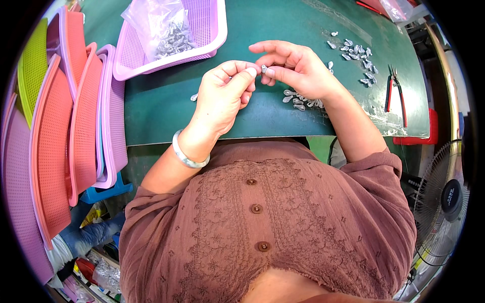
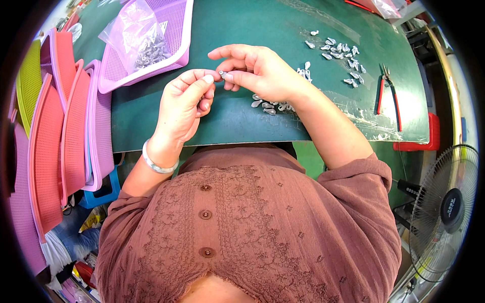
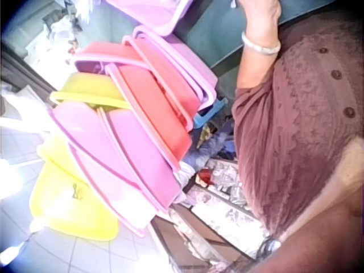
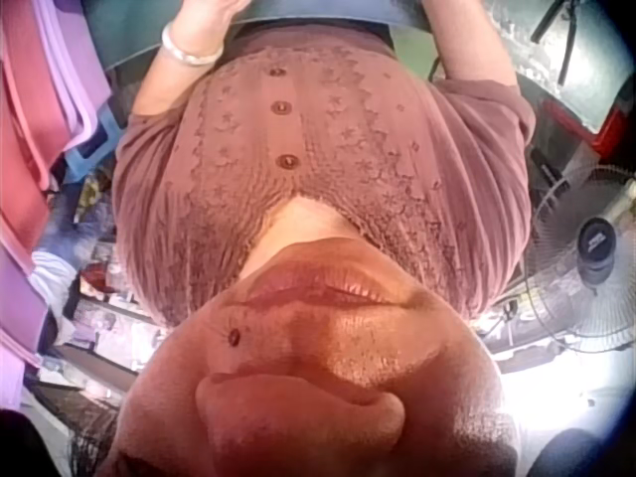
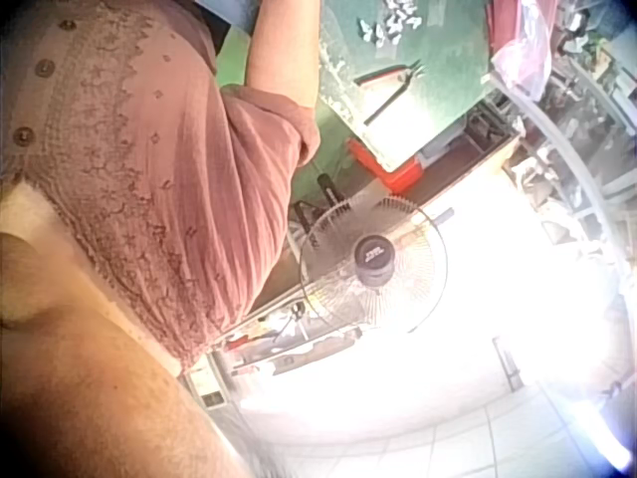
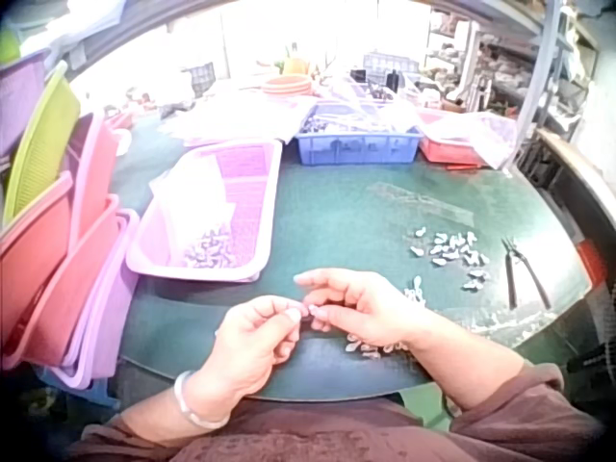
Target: The person picks small silver metal pieces from a purple basket and the table, then joins two pieces together by hand. The assembled pieces are placed back into the basket. This process is repeated continuously throughout the clip.
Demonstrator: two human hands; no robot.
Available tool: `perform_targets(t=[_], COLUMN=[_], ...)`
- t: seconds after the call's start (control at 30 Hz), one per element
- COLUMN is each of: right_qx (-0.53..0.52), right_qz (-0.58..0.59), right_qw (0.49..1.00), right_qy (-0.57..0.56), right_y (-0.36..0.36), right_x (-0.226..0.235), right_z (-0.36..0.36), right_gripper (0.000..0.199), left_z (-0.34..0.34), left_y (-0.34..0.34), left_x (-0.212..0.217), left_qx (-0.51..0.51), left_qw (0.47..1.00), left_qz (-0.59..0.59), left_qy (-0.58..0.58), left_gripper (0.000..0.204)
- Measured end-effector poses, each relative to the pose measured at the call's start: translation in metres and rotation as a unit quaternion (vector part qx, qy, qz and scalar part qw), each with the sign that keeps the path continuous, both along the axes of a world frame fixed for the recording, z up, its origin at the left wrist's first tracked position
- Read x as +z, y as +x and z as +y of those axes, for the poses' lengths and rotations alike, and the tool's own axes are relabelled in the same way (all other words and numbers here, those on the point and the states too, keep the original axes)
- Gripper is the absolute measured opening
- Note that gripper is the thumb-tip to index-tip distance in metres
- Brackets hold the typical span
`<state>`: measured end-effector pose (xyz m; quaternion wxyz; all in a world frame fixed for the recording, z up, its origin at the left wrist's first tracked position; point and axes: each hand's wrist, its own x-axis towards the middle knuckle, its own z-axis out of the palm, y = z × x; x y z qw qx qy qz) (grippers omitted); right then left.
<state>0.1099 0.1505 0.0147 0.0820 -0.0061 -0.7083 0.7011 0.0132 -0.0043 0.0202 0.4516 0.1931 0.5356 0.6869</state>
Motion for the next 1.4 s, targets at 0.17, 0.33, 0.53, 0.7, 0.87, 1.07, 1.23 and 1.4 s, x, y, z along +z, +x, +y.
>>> perform_targets(t=[0.17,0.33,0.53,0.7,0.87,1.07,1.23,1.4], right_qx=[-0.002,-0.001,0.003,-0.017,-0.055,-0.085,-0.092,-0.095], right_qz=[0.0,0.0,0.027,0.052,0.1,0.129,0.143,0.148], right_qw=[1.0,1.0,0.999,0.995,0.971,0.956,0.951,0.95], right_qy=[0.002,0.005,0.024,0.081,0.211,0.249,0.259,0.258], right_y=[0.0,0.0,-0.001,-0.001,-0.001,-0.002,-0.002,-0.002], right_x=[0.0,0.0,-0.005,-0.007,-0.006,-0.004,-0.003,-0.003], right_z=[0.0,0.0,0.001,0.0,-0.001,-0.003,-0.004,-0.004], right_gripper=[0.037,0.037,0.041,0.042,0.045,0.048,0.049,0.049], left_z=[0.0,0.0,-0.001,-0.001,0.003,0.004,0.005,0.005], left_y=[0.001,0.0,0.0,0.0,0.0,-0.001,-0.001,-0.002], left_x=[0.001,-0.001,-0.001,-0.002,-0.006,-0.008,-0.007,-0.01], left_qx=[0.001,0.0,0.004,0.012,0.011,0.009,0.009,-0.003], left_qw=[1.0,1.0,1.0,1.0,0.998,0.999,0.999,0.999], left_qz=[0.001,0.006,-0.01,-0.004,0.042,0.013,0.007,0.001], left_qy=[-0.001,-0.004,-0.003,-0.009,-0.036,-0.045,-0.042,-0.044], left_gripper=[0.012,0.011,0.01,0.011,0.01,0.01,0.011,0.012])
